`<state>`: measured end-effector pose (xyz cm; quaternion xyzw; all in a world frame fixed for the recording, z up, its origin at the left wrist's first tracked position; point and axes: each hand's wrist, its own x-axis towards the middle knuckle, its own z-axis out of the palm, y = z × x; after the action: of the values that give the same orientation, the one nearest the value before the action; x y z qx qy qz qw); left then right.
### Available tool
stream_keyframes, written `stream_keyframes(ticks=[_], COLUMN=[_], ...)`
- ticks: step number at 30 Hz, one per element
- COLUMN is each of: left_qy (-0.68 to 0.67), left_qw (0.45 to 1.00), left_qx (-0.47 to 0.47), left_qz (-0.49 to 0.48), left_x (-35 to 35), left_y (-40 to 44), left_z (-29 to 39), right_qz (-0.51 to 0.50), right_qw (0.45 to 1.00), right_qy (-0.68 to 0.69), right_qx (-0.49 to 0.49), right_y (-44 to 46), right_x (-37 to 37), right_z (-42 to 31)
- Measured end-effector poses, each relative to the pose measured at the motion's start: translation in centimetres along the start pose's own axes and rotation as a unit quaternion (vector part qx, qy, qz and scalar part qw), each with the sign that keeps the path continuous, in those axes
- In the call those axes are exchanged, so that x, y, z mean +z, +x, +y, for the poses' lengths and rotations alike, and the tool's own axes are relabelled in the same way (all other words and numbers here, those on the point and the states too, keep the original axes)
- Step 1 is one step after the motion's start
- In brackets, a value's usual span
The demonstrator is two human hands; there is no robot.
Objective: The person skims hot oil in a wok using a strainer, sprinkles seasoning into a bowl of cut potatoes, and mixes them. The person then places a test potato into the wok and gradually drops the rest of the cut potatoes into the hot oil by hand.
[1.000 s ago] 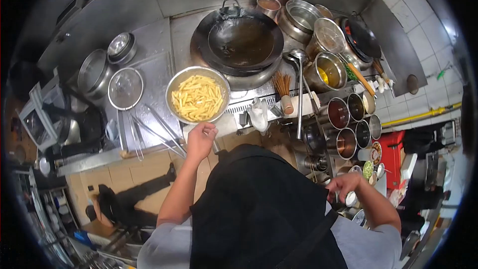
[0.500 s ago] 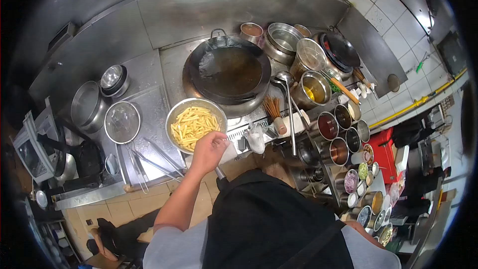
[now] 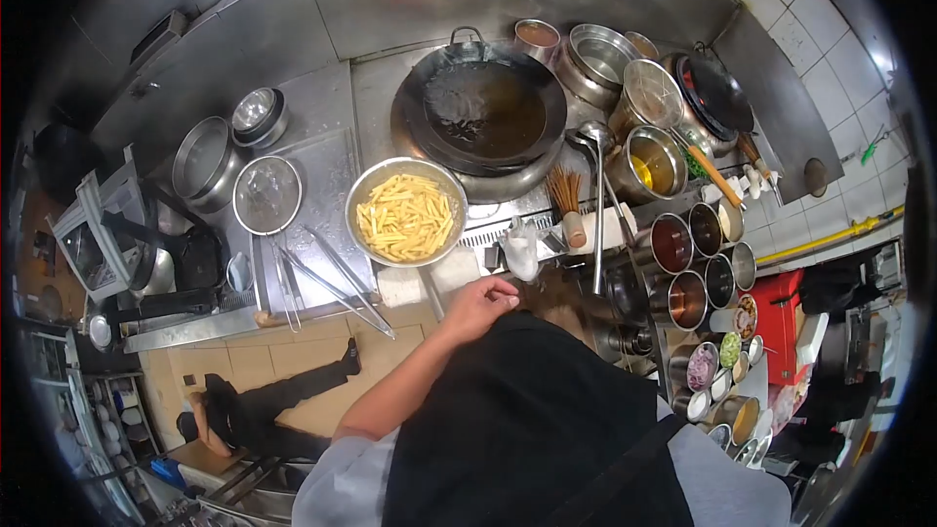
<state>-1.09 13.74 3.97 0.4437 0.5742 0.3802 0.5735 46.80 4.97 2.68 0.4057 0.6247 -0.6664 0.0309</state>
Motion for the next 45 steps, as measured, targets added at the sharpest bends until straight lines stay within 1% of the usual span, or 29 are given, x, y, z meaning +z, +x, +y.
stream_keyframes(ticks=[1, 2, 4, 5, 6, 7, 8, 9, 10, 11, 12, 13, 15, 17, 18, 20, 22, 24, 26, 28, 30, 31, 33, 34, 36, 37, 38, 41, 45], left_qy=[-0.006, -0.006, -0.013, -0.002, 0.028, -0.009, -0.046, -0.095, -0.146, -0.16, -0.19, -0.187, -0.185, -0.166, -0.173, -0.101, -0.102, -0.114, -0.11, -0.109, -0.131, -0.139, -0.129, -0.136, -0.134, -0.106, -0.114, -0.081, -0.1], left_qw=[1.0, 1.0, 0.996, 0.994, 0.992, 0.99, 0.985, 0.975, 0.962, 0.953, 0.944, 0.943, 0.938, 0.944, 0.939, 0.953, 0.949, 0.944, 0.937, 0.929, 0.914, 0.914, 0.902, 0.902, 0.9, 0.903, 0.902, 0.877, 0.856], left_qx=[-0.001, -0.005, -0.021, -0.037, -0.022, -0.045, -0.071, -0.114, -0.152, -0.176, -0.183, -0.186, -0.193, -0.165, -0.167, -0.141, -0.153, -0.088, -0.074, -0.056, -0.072, -0.074, -0.034, -0.035, -0.055, -0.063, -0.064, -0.072, -0.084], left_qz=[0.013, 0.014, 0.081, 0.103, 0.122, 0.137, 0.152, 0.163, 0.174, 0.186, 0.197, 0.202, 0.222, 0.233, 0.247, 0.25, 0.258, 0.298, 0.323, 0.349, 0.377, 0.375, 0.41, 0.408, 0.411, 0.412, 0.412, 0.468, 0.5], left_x=[0.6, 0.9, 1.5, 1.7, 1.8, 2.1, 2.5, 3.0, 3.4, 4.0, 4.7, 5.5, 6.5, 7.9, 8.4, 8.7, 7.8, 6.8, 5.4, 3.8, 2.7, 2.2, 1.2, 0.5, -0.6, -1.3, -1.8, -4.1, -6.2], left_y=[-0.2, -0.1, 0.1, 0.3, 0.5, 1.0, 1.0, 0.8, 1.0, 1.1, 1.2, 1.3, 1.5, 1.2, 0.8, 0.3, -0.4, -0.7, -1.4, -1.8, -2.9, -3.3, -3.6, -3.9, -4.8, -5.4, -5.9, -7.8, -9.0], left_z=[-0.4, -0.8, -2.0, -2.6, -3.2, -4.0, -4.6, -4.0, -3.3, -3.3, -3.7, -3.5, -3.0, -2.6, -2.4, -1.8, -1.4, -3.9, -5.1, -5.4, -5.4, -6.2, -8.1, -8.9, -10.3, -10.9, -11.3, -10.7, -11.0], right_qz=[0.011, 0.023, -0.152, -0.253, -0.129, -0.101, -0.005, 0.059, 0.113, 0.128, 0.158, 0.144, 0.117, 0.044, 0.028, -0.017, -0.005, 0.002, 0.025, 0.034, 0.08, 0.078, 0.151, 0.149, 0.207, 0.202, 0.2, 0.253, 0.26], right_qw=[1.0, 1.0, 0.982, 0.955, 0.979, 0.958, 0.965, 0.956, 0.953, 0.962, 0.941, 0.953, 0.967, 0.97, 0.97, 0.961, 0.954, 0.94, 0.928, 0.916, 0.911, 0.911, 0.903, 0.902, 0.928, 0.936, 0.934, 0.96, 0.964], right_qy=[-0.008, -0.015, -0.005, 0.125, -0.088, -0.247, -0.251, -0.275, -0.282, -0.233, -0.28, -0.224, -0.136, -0.099, -0.103, -0.146, -0.189, -0.217, -0.233, -0.282, -0.336, -0.342, -0.346, -0.353, -0.29, -0.281, -0.288, -0.101, -0.053], right_qx=[-0.002, -0.003, 0.114, 0.086, 0.134, 0.102, 0.078, 0.082, 0.019, -0.057, -0.102, -0.147, -0.18, -0.218, -0.22, -0.233, -0.234, -0.264, -0.291, -0.284, -0.224, -0.218, -0.204, -0.199, -0.109, -0.066, -0.062, 0.065, 0.02], right_y=[-0.4, -0.5, 3.9, 7.3, 9.4, 11.7, 14.5, 16.0, 18.8, 22.5, 23.6, 25.9, 29.2, 31.4, 31.9, 32.7, 34.9, 38.3, 41.7, 45.8, 49.5, 51.3, 55.0, 56.7, 59.9, 61.1, 61.7, 62.4, 61.4], right_x=[-0.6, -0.8, -8.6, -11.4, -13.2, -14.7, -16.5, -16.6, -17.4, -18.3, -17.5, -16.9, -14.0, -10.8, -9.5, -7.9, -7.1, -6.6, -5.7, -4.5, -2.5, -1.7, -0.2, 0.5, 1.8, 2.4, 3.0, 5.4, 6.3], right_z=[1.0, -1.1, -8.1, -0.4, -2.0, -5.5, -2.5, -7.5, -7.6, -5.9, -9.3, -10.2, -12.2, -13.8, -14.8, -17.4, -19.4, -21.2, -23.2, -25.0, -25.9, -26.0, -26.1, -26.2, -25.9, -26.0, -25.6, -27.1, -28.1])
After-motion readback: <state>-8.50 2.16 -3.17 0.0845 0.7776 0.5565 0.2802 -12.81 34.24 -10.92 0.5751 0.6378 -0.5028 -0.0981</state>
